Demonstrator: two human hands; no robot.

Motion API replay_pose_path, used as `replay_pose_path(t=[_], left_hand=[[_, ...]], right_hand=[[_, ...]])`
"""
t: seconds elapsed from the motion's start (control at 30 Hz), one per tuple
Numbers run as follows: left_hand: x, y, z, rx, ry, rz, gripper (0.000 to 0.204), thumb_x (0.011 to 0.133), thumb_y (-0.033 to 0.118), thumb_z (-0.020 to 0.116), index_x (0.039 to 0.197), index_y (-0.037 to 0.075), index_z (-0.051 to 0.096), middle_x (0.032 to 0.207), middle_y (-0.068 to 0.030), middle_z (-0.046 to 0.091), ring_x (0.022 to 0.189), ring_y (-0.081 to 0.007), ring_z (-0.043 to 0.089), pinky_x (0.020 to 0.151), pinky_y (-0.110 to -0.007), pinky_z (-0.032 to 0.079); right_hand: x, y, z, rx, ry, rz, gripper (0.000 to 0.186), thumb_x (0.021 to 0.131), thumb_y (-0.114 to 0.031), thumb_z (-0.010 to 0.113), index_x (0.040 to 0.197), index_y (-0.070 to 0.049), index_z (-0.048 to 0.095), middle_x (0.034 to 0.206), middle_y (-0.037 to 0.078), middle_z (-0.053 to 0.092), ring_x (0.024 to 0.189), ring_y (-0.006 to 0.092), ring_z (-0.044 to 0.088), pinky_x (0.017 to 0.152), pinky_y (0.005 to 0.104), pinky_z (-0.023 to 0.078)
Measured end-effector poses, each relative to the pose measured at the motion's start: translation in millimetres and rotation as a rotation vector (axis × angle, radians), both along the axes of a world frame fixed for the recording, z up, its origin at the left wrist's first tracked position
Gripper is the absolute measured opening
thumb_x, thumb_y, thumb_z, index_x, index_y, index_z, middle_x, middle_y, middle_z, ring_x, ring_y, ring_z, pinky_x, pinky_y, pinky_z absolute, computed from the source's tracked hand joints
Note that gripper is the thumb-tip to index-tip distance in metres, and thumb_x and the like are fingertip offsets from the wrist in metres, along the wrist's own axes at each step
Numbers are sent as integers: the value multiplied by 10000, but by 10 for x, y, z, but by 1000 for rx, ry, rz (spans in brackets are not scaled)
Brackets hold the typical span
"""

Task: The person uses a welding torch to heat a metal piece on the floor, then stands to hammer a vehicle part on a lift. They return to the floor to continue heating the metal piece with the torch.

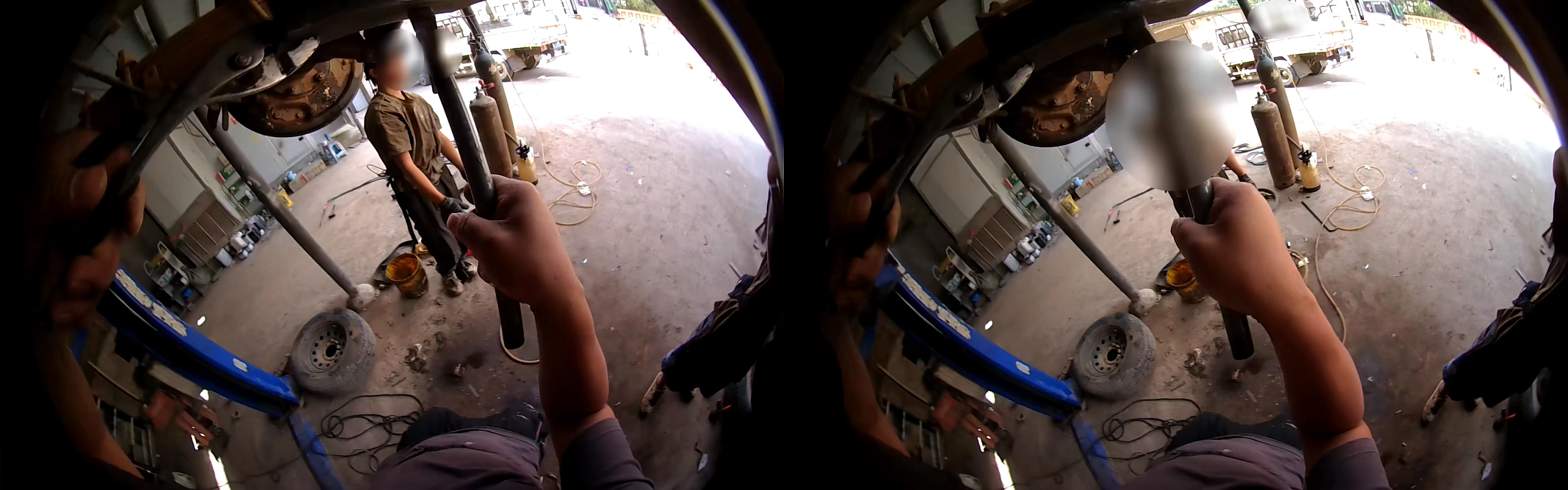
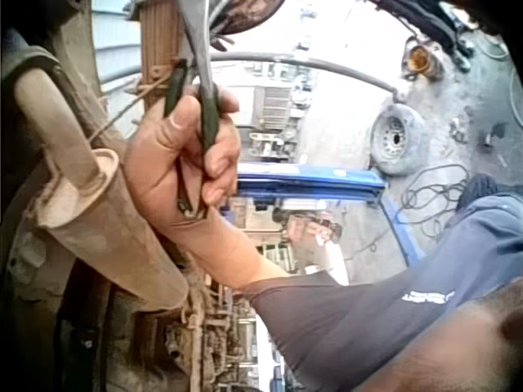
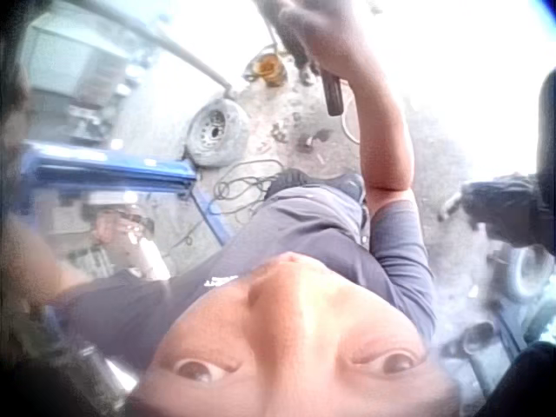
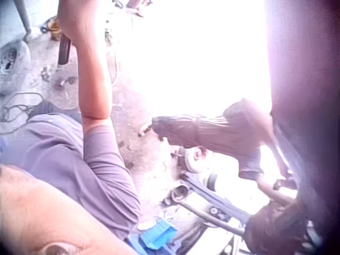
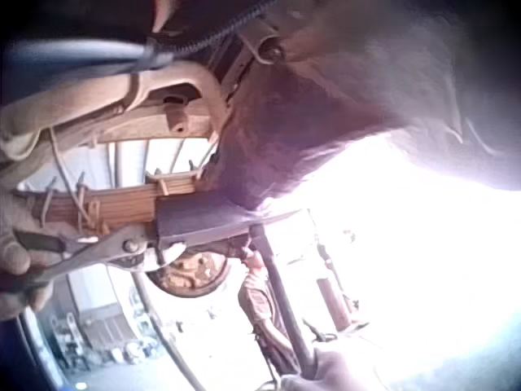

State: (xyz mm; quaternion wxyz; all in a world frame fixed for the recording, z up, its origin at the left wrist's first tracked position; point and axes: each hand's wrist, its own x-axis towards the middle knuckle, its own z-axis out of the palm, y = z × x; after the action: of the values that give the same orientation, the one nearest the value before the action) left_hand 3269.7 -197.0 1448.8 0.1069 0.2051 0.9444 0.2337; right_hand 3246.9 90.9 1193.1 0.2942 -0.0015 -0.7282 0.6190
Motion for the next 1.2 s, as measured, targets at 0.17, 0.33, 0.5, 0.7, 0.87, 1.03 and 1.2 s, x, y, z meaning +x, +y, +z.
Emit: replay_pose_path(t=[0.17, 0.33, 0.5, 0.7, 0.87, 1.03, 1.2], left_hand=[[-69, 172, 151, 116, -178, -141, 483, 1012, 445, 590, 1029, -35, 529, 557, -84, 570, 365, -142, 539, 327, -251, 442], [0, 156, 112, 197, -299, -166, 439, 1033, 358, 560, 1051, -79, 521, 585, -118, 574, 370, -153, 518, 334, -264, 436], [-13, 132, -19, 256, -249, -196, 406, 1059, 322, 498, 1062, -83, 517, 591, -90, 558, 359, -137, 508, 316, -257, 418], [40, 157, -92, 294, -258, -190, 369, 1063, 301, 491, 1106, -65, 510, 622, -89, 550, 380, -152, 505, 324, -286, 383], [-30, 168, -115, 329, -293, -222, 342, 1053, 273, 529, 1106, -64, 501, 622, -116, 536, 397, -176, 509, 333, -290, 375], [-49, 109, -140, 304, -274, -228, 338, 1032, 260, 580, 1104, -63, 512, 616, -117, 528, 410, -179, 508, 362, -306, 385], [-64, 46, -186, 319, -228, -152, 335, 995, 251, 647, 1064, -57, 537, 608, -122, 515, 406, -174, 474, 378, -308, 379]], right_hand=[[-110, 55, -133, -51, 124, -88, 155, 836, -56, 620, 761, 54, 541, 588, 160, 558, 538, 257, 564, 571, 408, 466], [-199, -27, -208, -10, 160, -184, 152, 868, -54, 640, 789, 42, 553, 620, 123, 565, 563, 201, 560, 557, 387, 450], [-190, -72, -188, -16, 175, -171, 149, 907, -38, 618, 785, 40, 583, 636, 116, 610, 561, 180, 585, 560, 376, 482], [-305, 6, -279, 58, 220, -269, 184, 859, -56, 623, 752, 71, 543, 630, 152, 579, 605, 262, 609, 623, 423, 498], [-275, 158, -284, 0, 247, -65, 175, 826, -2, 547, 871, 136, 645, 799, 344, 648, 818, 458, 691, 792, 483, 555], [-301, 262, -297, -7, 187, 163, 208, 859, -6, 603, 1009, 91, 710, 935, 282, 710, 900, 379, 730, 781, 446, 587], [-325, 427, -344, -8, 193, 260, 215, 861, -6, 616, 1046, 51, 711, 1017, 252, 720, 963, 386, 723, 825, 452, 593]])
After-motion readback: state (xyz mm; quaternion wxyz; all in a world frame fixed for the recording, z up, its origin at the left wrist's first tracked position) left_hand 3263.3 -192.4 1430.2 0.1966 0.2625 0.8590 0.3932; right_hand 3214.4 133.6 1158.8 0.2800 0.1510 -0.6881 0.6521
